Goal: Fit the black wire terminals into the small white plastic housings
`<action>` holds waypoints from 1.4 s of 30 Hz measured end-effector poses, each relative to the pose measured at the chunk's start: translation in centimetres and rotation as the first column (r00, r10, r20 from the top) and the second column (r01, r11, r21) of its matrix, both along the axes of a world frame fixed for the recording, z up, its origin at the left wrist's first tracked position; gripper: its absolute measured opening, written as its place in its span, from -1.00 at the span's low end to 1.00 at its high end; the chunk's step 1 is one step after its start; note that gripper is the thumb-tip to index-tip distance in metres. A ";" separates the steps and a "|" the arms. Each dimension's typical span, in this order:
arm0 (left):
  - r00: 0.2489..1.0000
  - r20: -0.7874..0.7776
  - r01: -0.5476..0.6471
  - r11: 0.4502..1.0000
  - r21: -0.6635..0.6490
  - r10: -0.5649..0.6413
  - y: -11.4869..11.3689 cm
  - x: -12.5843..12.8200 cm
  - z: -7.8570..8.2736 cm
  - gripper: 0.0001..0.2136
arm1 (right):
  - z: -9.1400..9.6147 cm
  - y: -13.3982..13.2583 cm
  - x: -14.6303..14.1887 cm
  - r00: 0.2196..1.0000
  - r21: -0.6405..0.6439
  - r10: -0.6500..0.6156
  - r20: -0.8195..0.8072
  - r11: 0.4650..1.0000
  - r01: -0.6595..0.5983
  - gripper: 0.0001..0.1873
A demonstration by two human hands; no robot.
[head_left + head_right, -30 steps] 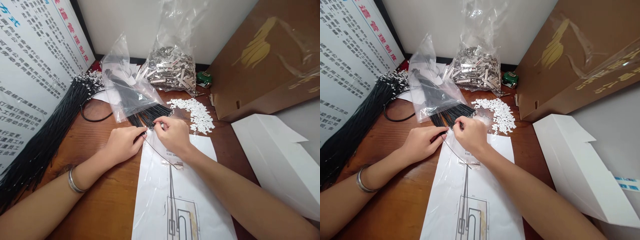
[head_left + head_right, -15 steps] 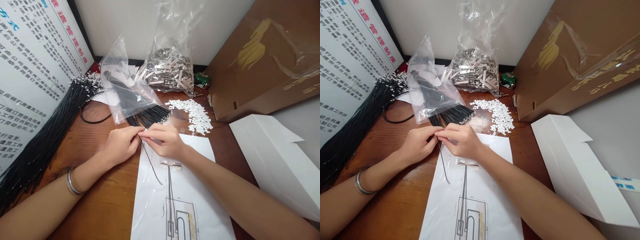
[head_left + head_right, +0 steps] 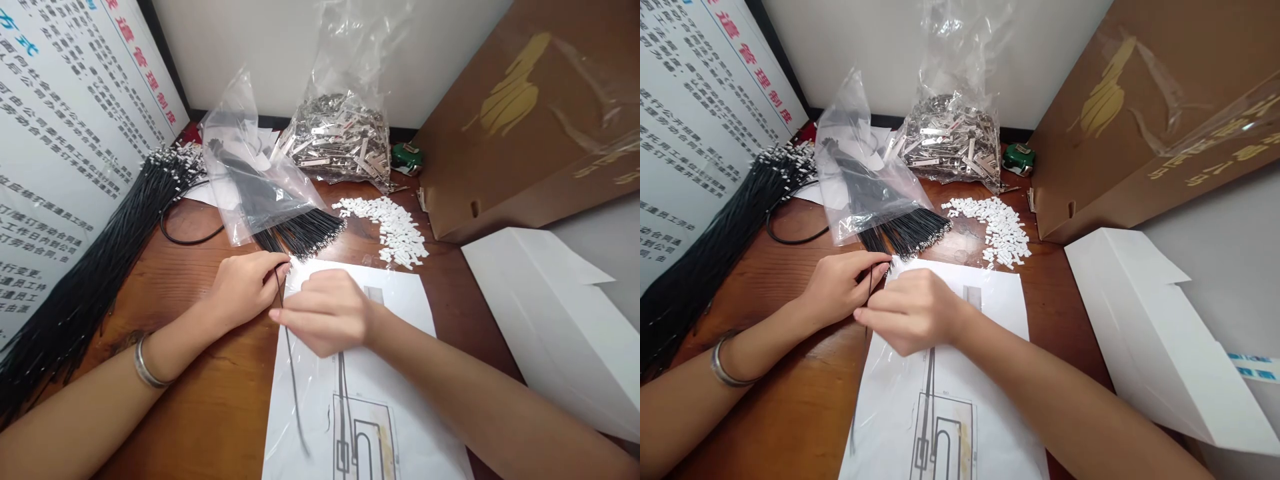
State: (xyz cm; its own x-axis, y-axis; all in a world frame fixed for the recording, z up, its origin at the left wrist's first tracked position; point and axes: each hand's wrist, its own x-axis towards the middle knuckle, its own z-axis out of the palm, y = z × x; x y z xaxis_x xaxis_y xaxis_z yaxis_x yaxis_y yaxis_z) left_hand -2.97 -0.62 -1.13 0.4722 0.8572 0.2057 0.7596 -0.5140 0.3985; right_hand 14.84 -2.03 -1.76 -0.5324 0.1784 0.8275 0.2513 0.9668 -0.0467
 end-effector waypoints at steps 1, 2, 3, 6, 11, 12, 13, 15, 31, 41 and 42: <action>1.000 -0.003 -0.006 1.000 0.002 0.006 0.0 0.0 0.0 -0.74 | 0.1 -0.2 -0.2 1.000 0.029 0.012 0.022 1.000 -0.013 -0.84; 1.000 -0.005 -0.006 1.000 0.003 0.006 0.0 0.0 0.0 -0.73 | 0.1 -0.4 -0.3 0.999 0.044 0.023 0.044 0.999 -0.025 -0.83; 1.000 -0.006 -0.002 1.000 0.004 0.002 0.0 0.1 0.0 -0.73 | 0.1 -0.5 -0.4 0.998 0.044 0.022 0.053 0.999 -0.025 -0.84; 1.000 -0.007 0.016 1.000 0.011 -0.015 0.1 0.0 -0.1 -0.72 | -0.1 -0.4 -0.4 0.999 0.010 -0.024 0.036 1.000 0.024 -0.85; 0.999 -0.028 0.037 0.999 0.023 -0.036 0.1 -0.1 -0.4 -0.70 | -0.2 -0.1 -0.4 0.999 -0.001 -0.052 -0.002 0.999 0.052 -0.83; 0.999 -0.028 0.038 0.999 0.023 -0.037 0.1 -0.1 -0.4 -0.70 | -0.2 -0.1 -0.5 0.999 -0.003 -0.044 -0.005 0.999 0.044 -0.84; 0.999 -0.025 0.037 0.999 0.024 -0.036 0.1 -0.1 -0.5 -0.71 | -0.1 -0.1 -0.5 0.999 -0.008 -0.036 -0.006 0.999 0.036 -0.85; 0.999 -0.009 0.038 0.999 0.021 -0.037 0.1 -0.1 -0.5 -0.72 | -0.1 -0.1 -0.6 0.999 -0.019 -0.032 -0.010 0.999 0.032 -0.85; 0.998 0.004 0.068 0.998 0.015 -0.068 0.1 -0.3 -0.3 -0.68 | -0.9 0.8 -0.4 0.949 -0.341 -0.178 -0.259 0.937 0.083 -0.88; 0.999 0.011 -0.048 0.999 -0.025 0.048 0.1 0.1 0.2 -0.73 | -1.5 1.4 -0.2 0.681 -0.754 -0.494 -0.540 0.644 -0.131 -0.76; 0.999 0.028 -0.041 0.999 -0.018 0.041 0.1 0.1 0.1 -0.73 | -1.6 1.5 -0.2 0.684 -0.762 -0.493 -0.538 0.631 -0.145 -0.74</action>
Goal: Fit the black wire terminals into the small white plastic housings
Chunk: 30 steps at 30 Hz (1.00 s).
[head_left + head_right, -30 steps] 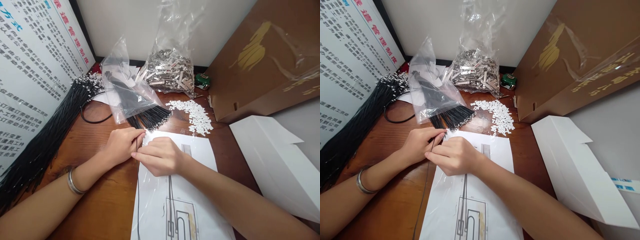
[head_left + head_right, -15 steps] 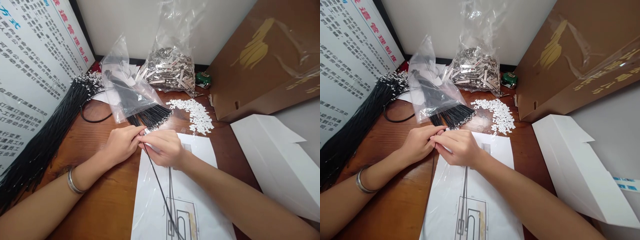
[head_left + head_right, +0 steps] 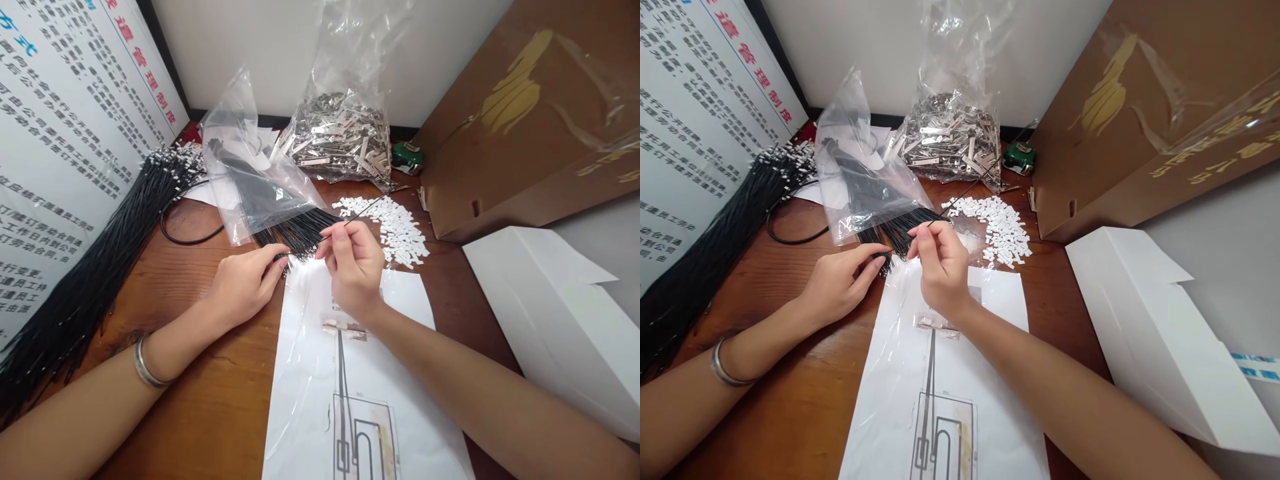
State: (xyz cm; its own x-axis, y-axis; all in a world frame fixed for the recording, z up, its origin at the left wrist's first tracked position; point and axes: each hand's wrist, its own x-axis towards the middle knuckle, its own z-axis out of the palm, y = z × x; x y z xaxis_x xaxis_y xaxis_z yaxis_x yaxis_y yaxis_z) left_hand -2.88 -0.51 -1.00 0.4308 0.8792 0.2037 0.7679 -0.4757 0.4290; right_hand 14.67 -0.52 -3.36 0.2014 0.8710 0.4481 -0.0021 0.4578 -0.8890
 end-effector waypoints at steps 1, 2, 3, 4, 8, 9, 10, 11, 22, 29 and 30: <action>1.000 0.016 0.011 1.000 0.006 -0.011 0.0 -0.1 -0.1 -0.73 | 0.0 0.0 0.0 1.000 -0.008 0.022 0.003 1.000 -0.022 -0.72; 0.999 0.028 0.022 1.000 0.013 -0.022 0.0 -0.1 -0.2 -0.72 | 0.1 0.0 0.0 0.998 -0.014 0.053 0.015 0.998 -0.053 -0.72; 0.999 0.035 0.035 0.999 0.020 -0.036 0.1 -0.2 -0.2 -0.71 | 0.1 0.0 0.0 0.995 -0.023 0.091 0.035 0.996 -0.090 -0.73; 0.998 0.034 0.048 0.998 0.028 -0.049 0.1 -0.2 -0.3 -0.71 | 0.3 0.0 0.0 0.990 -0.037 0.128 0.062 0.991 -0.126 -0.75; 0.996 0.012 0.083 0.995 0.062 -0.084 0.1 -0.3 -0.3 -0.72 | 0.7 -0.2 0.1 0.937 -0.096 0.246 0.247 0.969 -0.229 -0.83; 0.996 0.012 0.084 0.994 0.065 -0.085 0.1 -0.2 -0.3 -0.73 | 0.8 -0.2 0.1 0.923 -0.089 0.255 0.288 0.967 -0.239 -0.80; 0.997 0.014 0.079 0.995 0.063 -0.080 0.0 -0.2 -0.3 -0.74 | 0.8 -0.3 0.1 0.916 -0.075 0.250 0.312 0.968 -0.239 -0.75; 0.997 0.014 0.071 0.996 0.060 -0.072 0.0 -0.2 -0.2 -0.74 | 0.8 -0.3 0.1 0.921 -0.055 0.230 0.316 0.973 -0.224 -0.70; 0.993 0.005 0.117 0.992 0.051 -0.117 0.1 -0.3 -0.3 -0.70 | 0.7 -0.1 0.1 0.952 -0.177 0.239 0.190 0.962 -0.207 -0.76; 0.991 0.054 0.120 0.991 0.052 -0.123 -0.1 -0.2 -0.1 -0.73 | 0.7 -0.2 0.1 0.954 -0.151 0.179 0.240 0.978 -0.146 -0.68; 0.992 0.067 0.106 0.993 0.049 -0.109 -0.2 -0.2 -0.1 -0.74 | 0.6 -0.2 0.1 0.968 -0.136 0.150 0.201 0.983 -0.124 -0.67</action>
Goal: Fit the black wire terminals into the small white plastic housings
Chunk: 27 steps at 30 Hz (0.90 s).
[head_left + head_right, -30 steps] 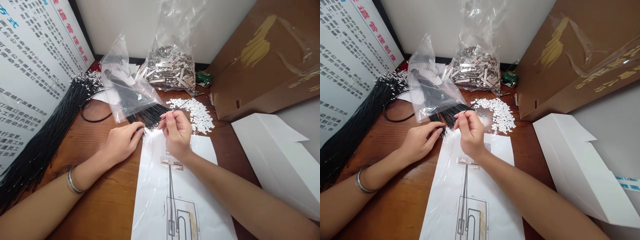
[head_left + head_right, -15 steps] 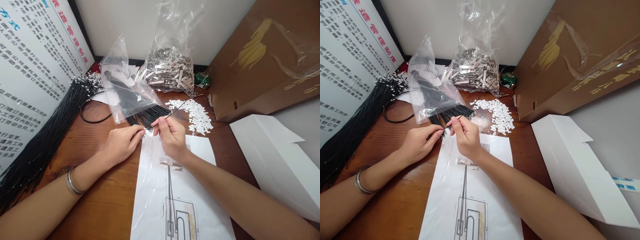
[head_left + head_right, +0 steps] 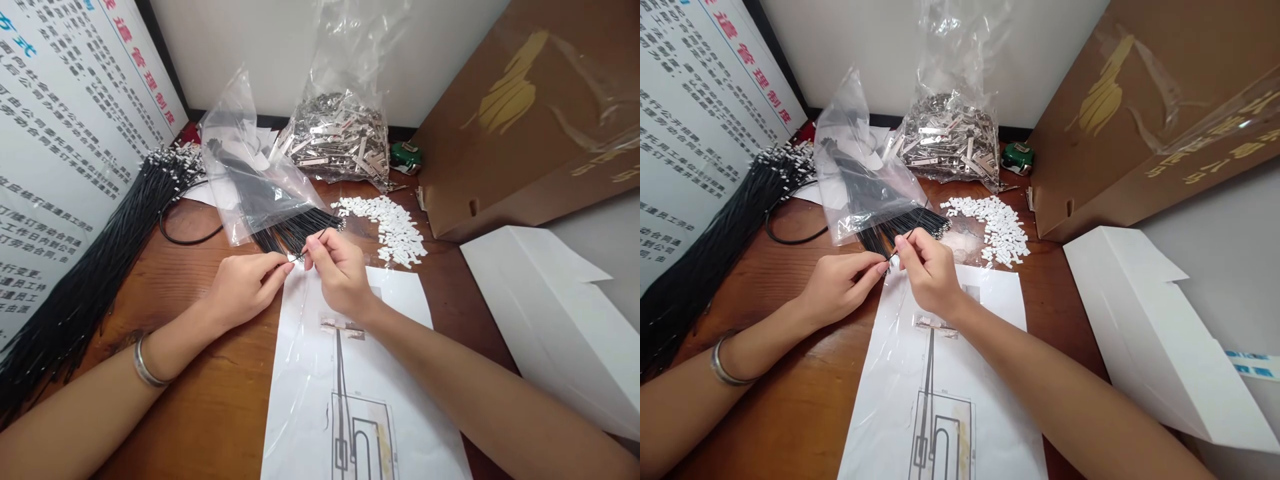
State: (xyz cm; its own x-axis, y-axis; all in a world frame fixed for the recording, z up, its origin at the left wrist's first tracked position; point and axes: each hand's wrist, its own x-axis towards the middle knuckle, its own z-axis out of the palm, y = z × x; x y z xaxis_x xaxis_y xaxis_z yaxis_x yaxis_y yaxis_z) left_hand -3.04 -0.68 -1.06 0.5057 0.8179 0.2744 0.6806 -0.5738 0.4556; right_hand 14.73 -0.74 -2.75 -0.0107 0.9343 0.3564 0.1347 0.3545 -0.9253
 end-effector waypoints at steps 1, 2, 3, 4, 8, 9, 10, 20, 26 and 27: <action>1.000 0.012 -0.009 1.000 0.000 0.009 -0.1 0.0 0.0 -0.75 | -0.1 0.0 0.0 0.998 0.004 -0.030 -0.046 1.000 0.030 -0.67; 1.000 0.025 -0.008 1.000 0.005 0.008 -0.1 0.0 0.1 -0.75 | -0.3 0.1 0.0 0.994 0.003 -0.057 -0.093 0.998 0.058 -0.67; 0.999 0.038 0.004 1.000 0.016 -0.005 -0.1 0.1 0.1 -0.75 | -0.4 0.1 -0.1 0.988 0.000 -0.080 -0.135 0.997 0.081 -0.68; 0.998 0.050 0.031 0.999 0.034 -0.033 -0.1 0.1 0.1 -0.75 | -0.5 0.2 -0.1 0.980 -0.004 -0.099 -0.172 0.995 0.100 -0.68; 0.975 0.086 0.196 0.973 0.120 -0.207 -0.1 0.0 0.1 -0.74 | -0.6 0.5 -0.2 0.951 -0.019 -0.172 -0.257 0.985 0.173 -0.67; 0.965 0.089 0.232 0.963 0.136 -0.245 -0.1 0.0 0.1 -0.72 | -0.6 0.5 -0.2 0.944 -0.027 -0.193 -0.267 0.981 0.193 -0.67; 0.956 0.087 0.267 0.953 0.145 -0.281 0.0 -0.1 0.1 -0.69 | -0.5 0.6 -0.2 0.938 -0.036 -0.213 -0.274 0.977 0.211 -0.67; 0.862 0.082 0.493 0.865 0.093 -0.500 0.1 -0.4 0.6 -0.52 | -0.1 0.4 0.0 0.976 -0.014 -0.119 -0.183 0.993 0.119 -0.70; 0.910 0.218 0.343 0.936 0.076 -0.352 0.0 -0.4 0.1 -0.55 | 0.6 -0.4 0.2 0.982 0.194 0.134 0.134 0.968 -0.158 -0.72; 0.915 0.217 0.330 0.941 0.077 -0.339 0.0 -0.3 0.1 -0.57 | 0.6 -0.4 0.2 0.974 0.208 0.162 0.161 0.959 -0.194 -0.74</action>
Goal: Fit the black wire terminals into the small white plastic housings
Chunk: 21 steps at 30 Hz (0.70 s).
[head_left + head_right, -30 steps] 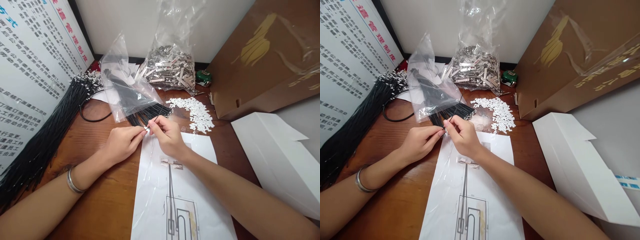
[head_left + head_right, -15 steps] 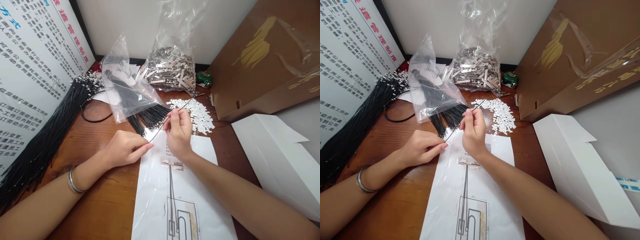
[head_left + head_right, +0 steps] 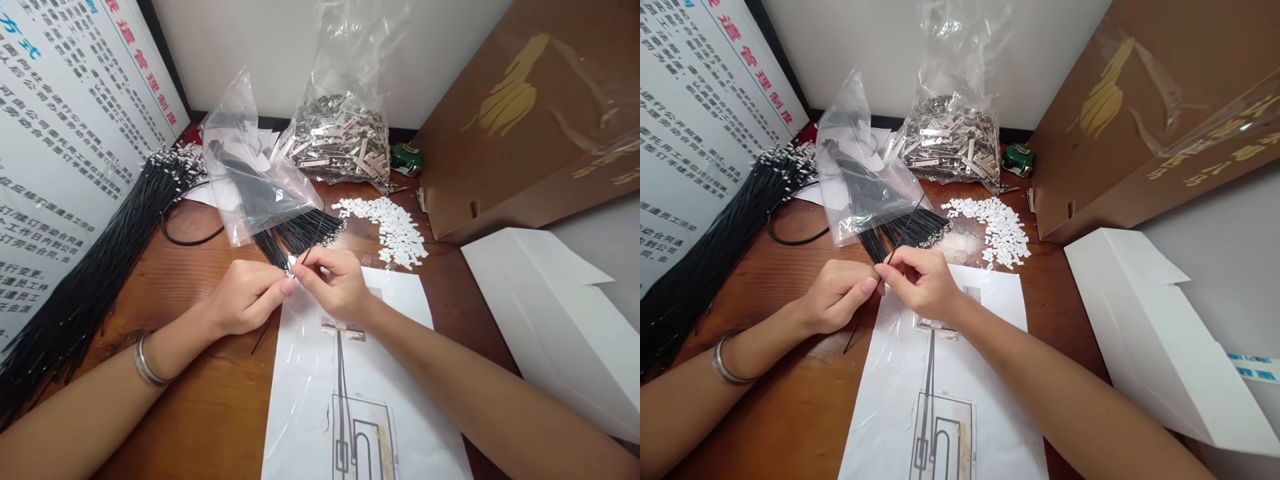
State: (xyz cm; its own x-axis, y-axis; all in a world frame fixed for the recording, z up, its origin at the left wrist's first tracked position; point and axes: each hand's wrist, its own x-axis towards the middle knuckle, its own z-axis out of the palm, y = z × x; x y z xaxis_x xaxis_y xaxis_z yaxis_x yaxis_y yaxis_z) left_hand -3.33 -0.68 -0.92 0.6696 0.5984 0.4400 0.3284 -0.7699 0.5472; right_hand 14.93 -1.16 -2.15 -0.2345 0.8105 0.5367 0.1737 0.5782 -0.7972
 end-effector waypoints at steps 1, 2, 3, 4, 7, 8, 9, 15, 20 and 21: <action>1.000 -0.005 -0.003 1.000 0.008 0.003 0.0 0.1 0.0 -0.59 | 0.0 0.0 0.0 1.000 0.011 0.024 0.013 1.000 -0.024 -0.75; 1.000 -0.009 0.004 1.000 0.019 -0.004 -0.1 0.2 0.1 -0.60 | 0.0 0.0 0.0 0.999 0.013 0.038 0.012 0.999 -0.038 -0.77; 1.000 -0.010 0.018 0.999 0.030 -0.018 -0.1 0.3 0.1 -0.60 | -0.1 -0.1 0.0 0.999 0.004 0.045 0.003 0.999 -0.045 -0.81; 0.999 -0.010 0.034 0.999 0.037 -0.033 -0.1 0.4 0.2 -0.61 | -0.2 -0.1 0.1 0.999 -0.016 0.049 -0.011 0.999 -0.049 -0.85; 0.998 -0.030 0.059 0.997 0.042 -0.058 -0.2 0.4 0.2 -0.64 | -0.3 -0.1 0.0 0.997 -0.100 0.060 -0.047 0.993 -0.064 -0.89; 0.997 -0.049 0.063 0.997 0.043 -0.061 -0.2 0.4 0.2 -0.65 | -0.3 -0.1 0.0 0.997 -0.115 0.052 -0.055 0.992 -0.059 -0.87; 0.996 -0.069 0.066 0.997 0.046 -0.063 -0.2 0.3 0.2 -0.65 | -0.3 -0.1 0.0 0.997 -0.121 0.037 -0.063 0.992 -0.045 -0.88; 0.996 -0.074 0.052 0.996 0.067 -0.047 -0.2 0.3 0.1 -0.64 | -0.1 0.0 0.0 0.999 -0.014 0.038 -0.014 0.999 -0.038 -0.72; 0.995 -0.094 0.049 0.993 0.103 -0.040 -0.1 0.3 0.1 -0.66 | -0.2 0.0 0.1 0.995 0.007 0.096 0.020 0.995 -0.096 -0.71; 0.992 -0.117 0.064 0.993 0.101 -0.052 -0.2 0.3 0.1 -0.65 | -0.2 0.0 0.2 0.999 -0.025 0.054 -0.004 0.998 -0.054 -0.69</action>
